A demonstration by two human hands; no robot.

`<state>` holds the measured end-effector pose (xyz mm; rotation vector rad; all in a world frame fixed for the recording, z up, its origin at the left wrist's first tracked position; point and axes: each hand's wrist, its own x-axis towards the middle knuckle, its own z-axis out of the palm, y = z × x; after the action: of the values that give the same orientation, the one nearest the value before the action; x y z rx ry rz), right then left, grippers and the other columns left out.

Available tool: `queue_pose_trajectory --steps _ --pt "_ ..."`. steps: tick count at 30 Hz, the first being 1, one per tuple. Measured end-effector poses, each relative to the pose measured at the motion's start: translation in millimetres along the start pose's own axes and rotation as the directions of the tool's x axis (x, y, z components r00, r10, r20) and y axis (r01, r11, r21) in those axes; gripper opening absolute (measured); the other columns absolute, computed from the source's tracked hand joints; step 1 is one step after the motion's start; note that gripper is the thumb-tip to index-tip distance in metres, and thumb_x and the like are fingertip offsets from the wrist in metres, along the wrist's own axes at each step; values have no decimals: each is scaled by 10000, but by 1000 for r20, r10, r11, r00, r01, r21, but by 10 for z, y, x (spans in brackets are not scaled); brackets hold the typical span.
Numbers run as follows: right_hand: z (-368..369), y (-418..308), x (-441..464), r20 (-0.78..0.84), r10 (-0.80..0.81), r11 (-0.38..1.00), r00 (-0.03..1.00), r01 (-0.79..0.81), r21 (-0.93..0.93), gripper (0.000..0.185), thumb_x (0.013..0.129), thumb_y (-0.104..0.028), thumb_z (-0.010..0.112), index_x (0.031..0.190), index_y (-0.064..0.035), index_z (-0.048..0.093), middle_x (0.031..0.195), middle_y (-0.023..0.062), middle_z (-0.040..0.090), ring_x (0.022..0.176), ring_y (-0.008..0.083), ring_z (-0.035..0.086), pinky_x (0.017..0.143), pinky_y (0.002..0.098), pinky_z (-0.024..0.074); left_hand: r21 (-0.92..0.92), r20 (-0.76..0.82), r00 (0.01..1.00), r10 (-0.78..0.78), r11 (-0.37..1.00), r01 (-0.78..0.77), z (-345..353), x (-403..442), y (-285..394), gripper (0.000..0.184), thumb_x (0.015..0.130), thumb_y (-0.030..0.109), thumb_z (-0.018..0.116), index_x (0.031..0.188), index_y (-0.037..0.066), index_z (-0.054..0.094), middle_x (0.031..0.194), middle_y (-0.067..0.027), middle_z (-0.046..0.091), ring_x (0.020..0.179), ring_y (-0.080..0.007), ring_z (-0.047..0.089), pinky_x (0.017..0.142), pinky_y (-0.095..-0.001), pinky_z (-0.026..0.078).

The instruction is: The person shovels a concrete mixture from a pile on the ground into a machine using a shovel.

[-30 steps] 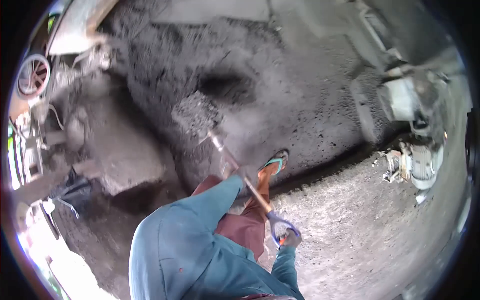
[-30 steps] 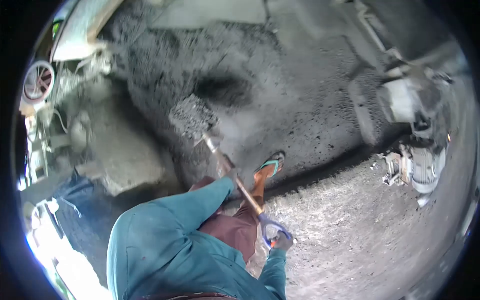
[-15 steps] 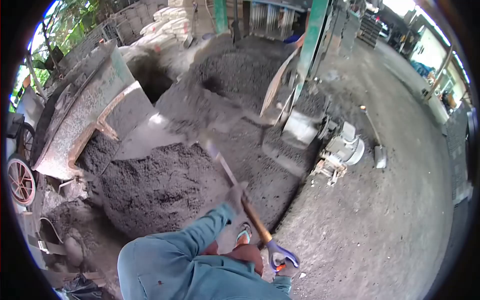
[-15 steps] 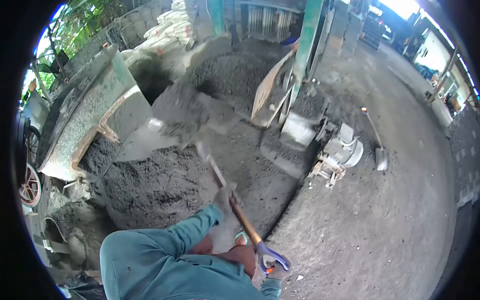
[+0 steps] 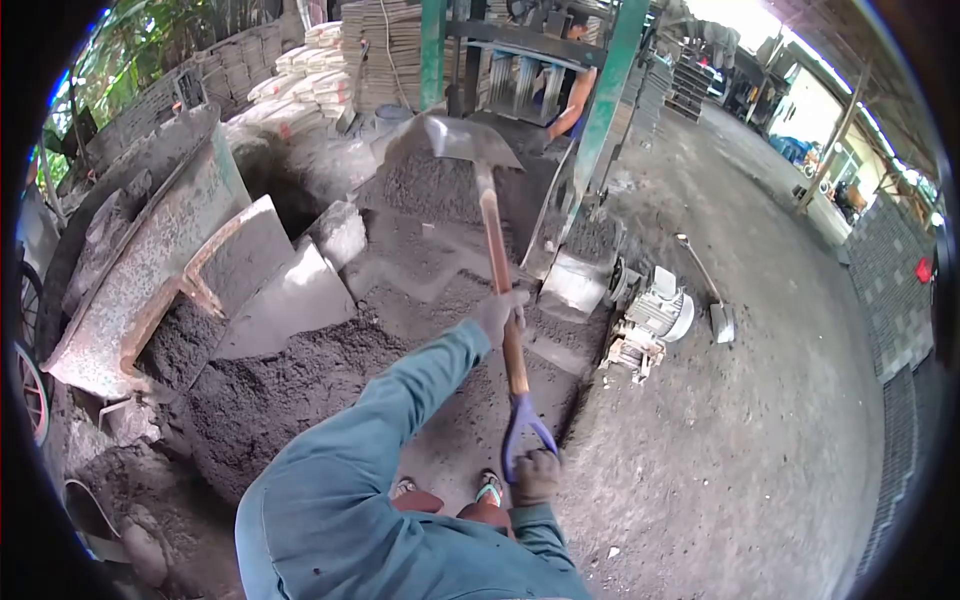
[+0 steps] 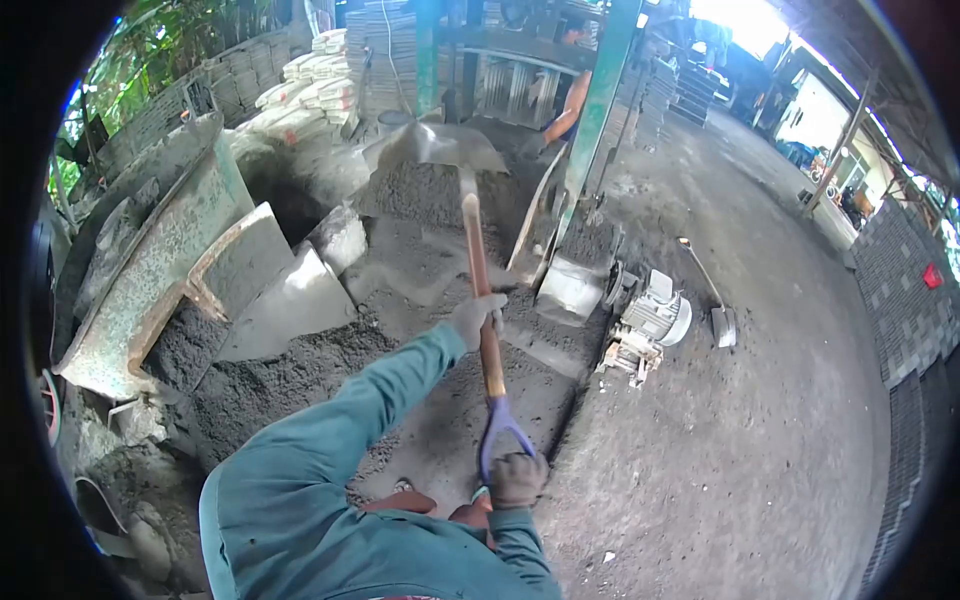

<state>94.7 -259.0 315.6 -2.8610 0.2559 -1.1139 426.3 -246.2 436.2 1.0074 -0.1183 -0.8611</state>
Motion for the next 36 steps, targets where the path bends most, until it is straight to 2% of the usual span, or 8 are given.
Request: queue_pose_trajectory --steps 8,9,14,21,24,26,32,36 --pt "-582 633 -885 275 103 627 956 -277 728 249 753 13 697 958 -107 622 1075 101 660 1030 275 630 845 406 522 -600 72 928 365 759 -252 -772 -1335 286 308 947 316 552 739 96 497 661 -41 503 588 -214 545 580 -382 498" --pt "-908 397 -603 590 267 418 762 -643 642 224 791 -21 707 994 -54 619 1015 73 680 962 209 650 791 348 530 -472 -90 935 342 813 -343 -1101 -1403 217 301 946 306 561 738 101 492 656 -41 497 578 -215 535 575 -386 496" --pt "-889 507 -216 806 301 210 510 -860 465 237 702 -44 745 927 -7 684 811 27 659 766 120 614 714 274 493 -307 -727 685 56 865 -397 -2277 -2076 -753 251 933 278 610 767 120 509 637 -42 509 549 -214 520 562 -404 501" --pt "-443 879 -436 907 416 -260 -63 -964 53 229 720 -22 709 931 -11 621 803 55 606 652 166 582 568 310 526 -527 -838 359 -411 778 -340 -1959 -2695 -2846 237 935 225 490 772 62 547 654 -123 563 575 -298 584 600 -440 551" --pt "-414 1560 -1059 866 493 -105 -82 -994 -34 193 721 -32 718 896 -14 638 753 42 594 594 175 585 485 310 505 -627 -779 316 -542 660 -414 -1864 -2406 -4652 264 919 279 522 800 51 580 695 -170 601 619 -327 625 609 -460 539" --pt "-694 1829 -1023 735 669 -43 -113 -993 -113 132 766 -64 740 812 -67 616 648 -3 514 487 135 480 399 300 400 -540 -728 531 -433 840 -56 -1190 -2362 -4638 145 858 173 553 739 103 509 676 -81 494 578 -244 532 498 -441 456" --pt "-1143 2149 -692 588 808 141 -23 -963 -232 82 761 -20 680 838 2 666 725 94 640 466 163 510 383 300 399 -922 -355 334 -873 267 -282 -253 -1717 -5494 149 867 169 608 798 49 553 571 -111 483 458 -311 509 478 -453 479" --pt "-590 1816 -1216 685 726 219 57 -964 -151 59 767 -49 680 809 -23 648 669 60 588 483 161 500 408 311 411 -803 -570 463 -679 579 -139 -999 -2083 -5907 158 857 159 626 806 17 578 658 -151 592 542 -326 558 520 -453 499"
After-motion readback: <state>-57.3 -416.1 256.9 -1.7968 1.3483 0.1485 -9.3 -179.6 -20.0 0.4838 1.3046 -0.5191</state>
